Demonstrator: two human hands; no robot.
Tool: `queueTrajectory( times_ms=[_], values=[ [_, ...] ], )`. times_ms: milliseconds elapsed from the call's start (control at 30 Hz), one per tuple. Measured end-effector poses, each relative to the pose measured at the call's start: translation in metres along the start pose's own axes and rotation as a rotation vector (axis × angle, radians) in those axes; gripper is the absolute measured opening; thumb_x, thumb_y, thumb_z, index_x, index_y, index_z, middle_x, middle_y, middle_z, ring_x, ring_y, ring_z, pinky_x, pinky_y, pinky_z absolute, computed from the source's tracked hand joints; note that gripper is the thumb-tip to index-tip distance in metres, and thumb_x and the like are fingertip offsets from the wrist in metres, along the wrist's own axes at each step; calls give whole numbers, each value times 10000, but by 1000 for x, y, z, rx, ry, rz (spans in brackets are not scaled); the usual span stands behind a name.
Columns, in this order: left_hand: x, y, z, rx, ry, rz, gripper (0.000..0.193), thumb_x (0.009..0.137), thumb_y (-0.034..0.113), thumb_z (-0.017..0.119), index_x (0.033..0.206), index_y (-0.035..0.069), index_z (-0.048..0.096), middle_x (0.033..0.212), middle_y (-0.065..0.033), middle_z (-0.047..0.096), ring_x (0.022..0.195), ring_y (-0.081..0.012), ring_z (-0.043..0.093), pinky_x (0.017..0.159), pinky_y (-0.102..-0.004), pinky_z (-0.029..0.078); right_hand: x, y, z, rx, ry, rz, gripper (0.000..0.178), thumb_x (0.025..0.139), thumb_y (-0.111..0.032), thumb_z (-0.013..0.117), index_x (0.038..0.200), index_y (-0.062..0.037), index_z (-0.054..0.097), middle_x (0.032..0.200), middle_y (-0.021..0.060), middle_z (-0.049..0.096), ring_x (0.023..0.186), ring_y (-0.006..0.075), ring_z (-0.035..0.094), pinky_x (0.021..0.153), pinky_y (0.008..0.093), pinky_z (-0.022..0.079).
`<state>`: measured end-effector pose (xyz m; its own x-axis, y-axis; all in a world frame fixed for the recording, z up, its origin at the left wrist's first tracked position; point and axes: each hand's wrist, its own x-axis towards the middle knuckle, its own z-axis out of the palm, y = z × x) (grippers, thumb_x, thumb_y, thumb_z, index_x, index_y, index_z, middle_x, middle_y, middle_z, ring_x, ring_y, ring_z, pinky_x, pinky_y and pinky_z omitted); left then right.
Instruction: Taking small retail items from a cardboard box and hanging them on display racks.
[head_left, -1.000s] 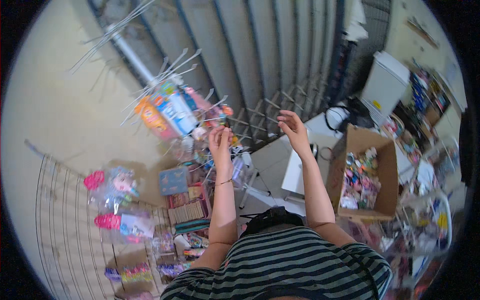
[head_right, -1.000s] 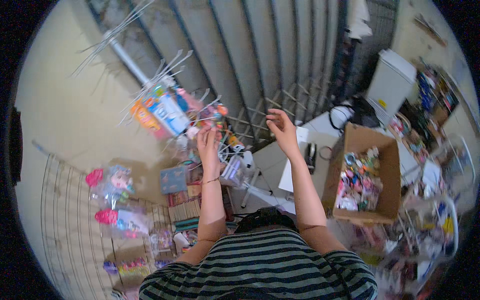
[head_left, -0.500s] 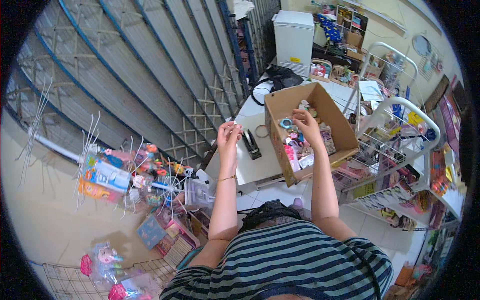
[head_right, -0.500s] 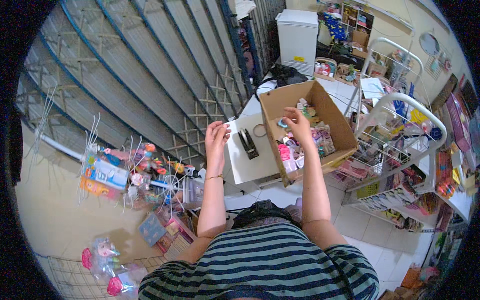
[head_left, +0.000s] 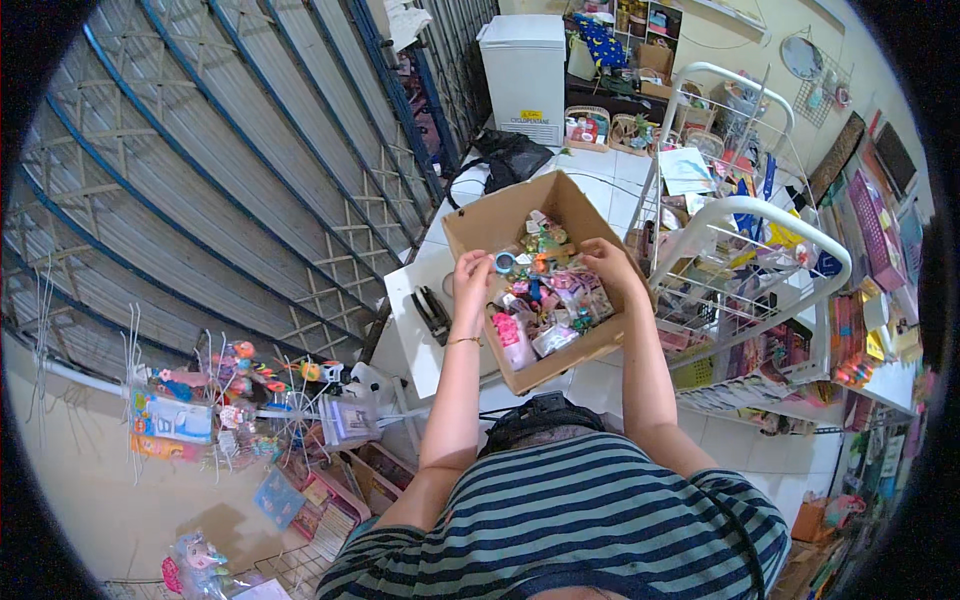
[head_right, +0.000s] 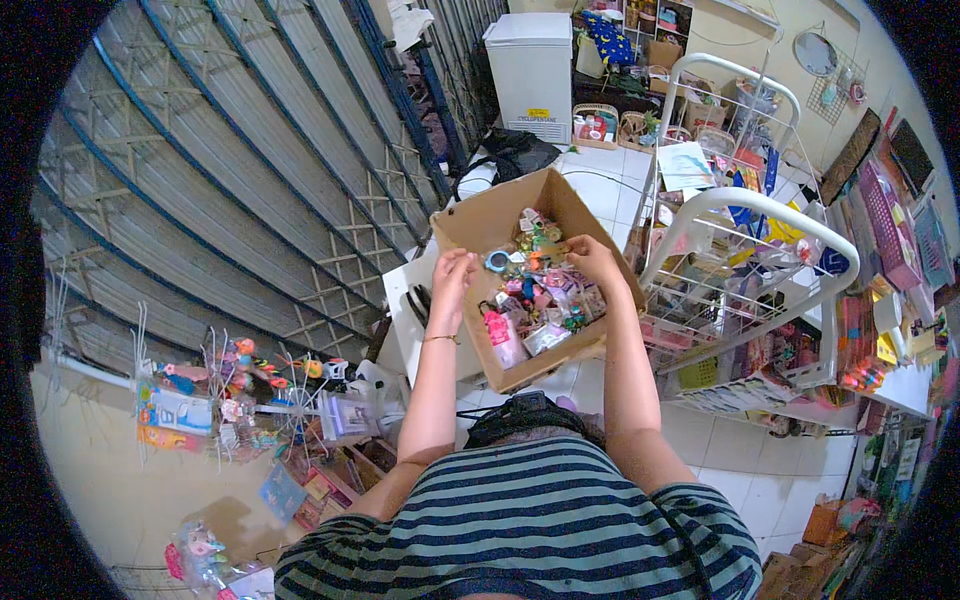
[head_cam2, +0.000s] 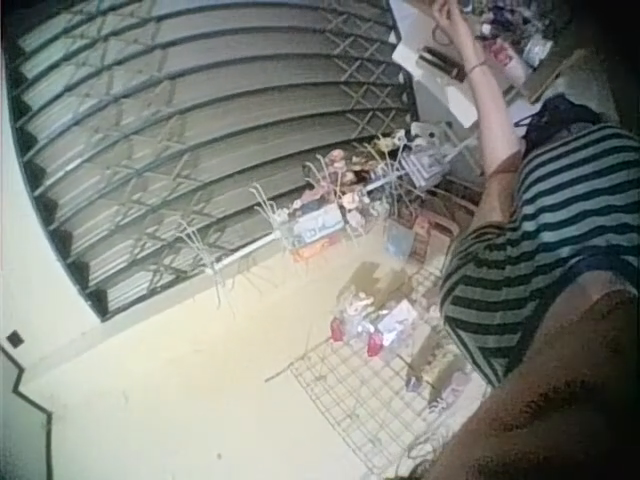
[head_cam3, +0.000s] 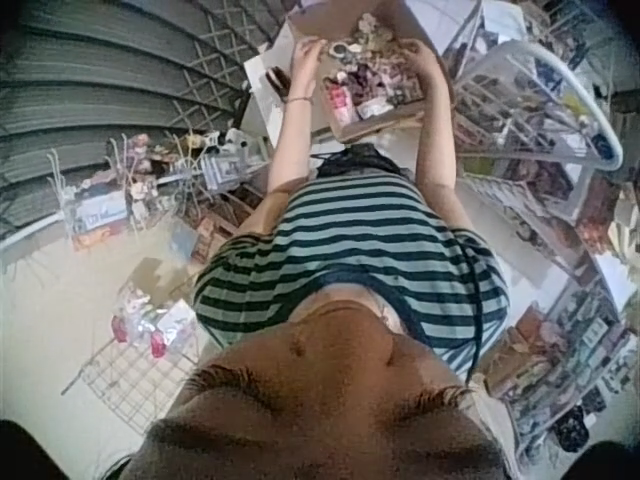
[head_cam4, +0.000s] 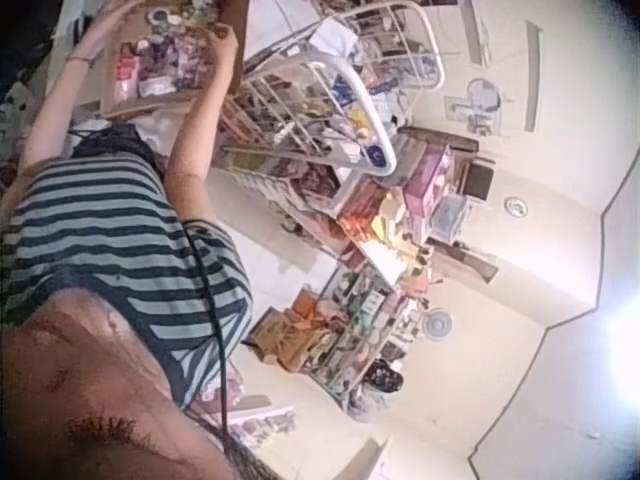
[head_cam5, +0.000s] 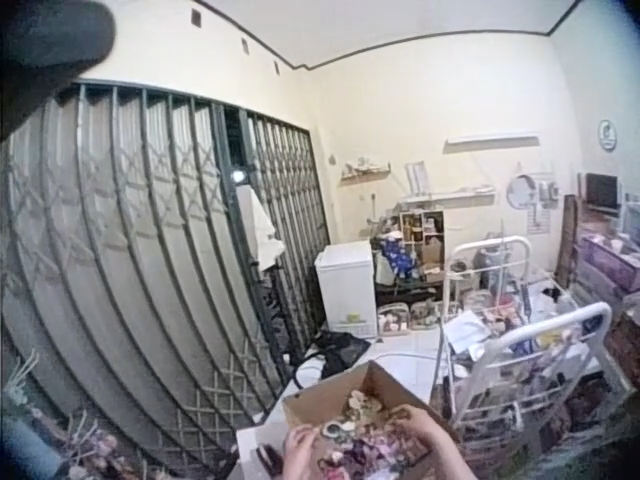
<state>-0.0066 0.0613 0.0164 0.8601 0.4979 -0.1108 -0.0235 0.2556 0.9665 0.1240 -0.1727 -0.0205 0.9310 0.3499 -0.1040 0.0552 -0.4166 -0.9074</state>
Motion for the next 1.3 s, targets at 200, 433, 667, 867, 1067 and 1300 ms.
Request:
queueTrajectory(
  times_ms=[200, 433, 667, 867, 1067, 1300],
  values=[
    [46, -78, 21, 44, -11, -174, 243, 807, 177, 599, 1005, 94, 485, 861, -25, 577, 745, -100, 556, 583, -216, 408, 49, 26, 6, -276, -189, 16, 420, 677, -260, 690, 1041, -73, 595, 961, 112, 627, 855, 209, 607, 751, 300, 471],
    [69, -146, 37, 81, 5, -251, 229, 819, 234, 582, 959, 73, 496, 795, -39, 568, 670, -110, 548, 522, -227, 410, 108, 86, 49, -505, -324, -151, 336, 687, -172, 642, 1004, -66, 604, 958, 183, 609, 843, 289, 606, 744, 361, 478],
    [71, -183, 35, 275, 39, -200, 226, 783, 176, 586, 952, 52, 500, 802, -45, 556, 698, -111, 537, 559, -225, 396, 89, 94, 81, -902, -267, 23, 264, 730, -157, 576, 973, -64, 618, 923, 178, 618, 900, 314, 597, 771, 409, 482],
    [74, -173, 27, 206, 49, -169, 246, 789, 139, 574, 1002, 44, 496, 835, -53, 561, 680, -111, 537, 562, -222, 407, 78, 94, 94, -896, -269, -239, 319, 748, -169, 574, 1064, -129, 557, 887, 157, 619, 911, 310, 577, 809, 409, 461],
    [75, -172, 23, 125, 91, -201, 199, 816, 120, 543, 992, 36, 503, 815, -35, 560, 637, -106, 527, 540, -214, 415, 84, 93, 86, -594, -312, -128, 307, 736, -233, 600, 1003, -92, 544, 856, 144, 619, 849, 283, 591, 736, 397, 465],
    [72, -164, 22, 41, 38, -361, 240, 838, 162, 536, 1052, 62, 492, 923, -59, 579, 788, -162, 590, 663, -255, 454, 93, 81, 79, 657, -563, 173, 251, 857, -322, 470, 849, -77, 521, 644, -4, 494, 593, 89, 461, 547, 237, 380]
  ],
)
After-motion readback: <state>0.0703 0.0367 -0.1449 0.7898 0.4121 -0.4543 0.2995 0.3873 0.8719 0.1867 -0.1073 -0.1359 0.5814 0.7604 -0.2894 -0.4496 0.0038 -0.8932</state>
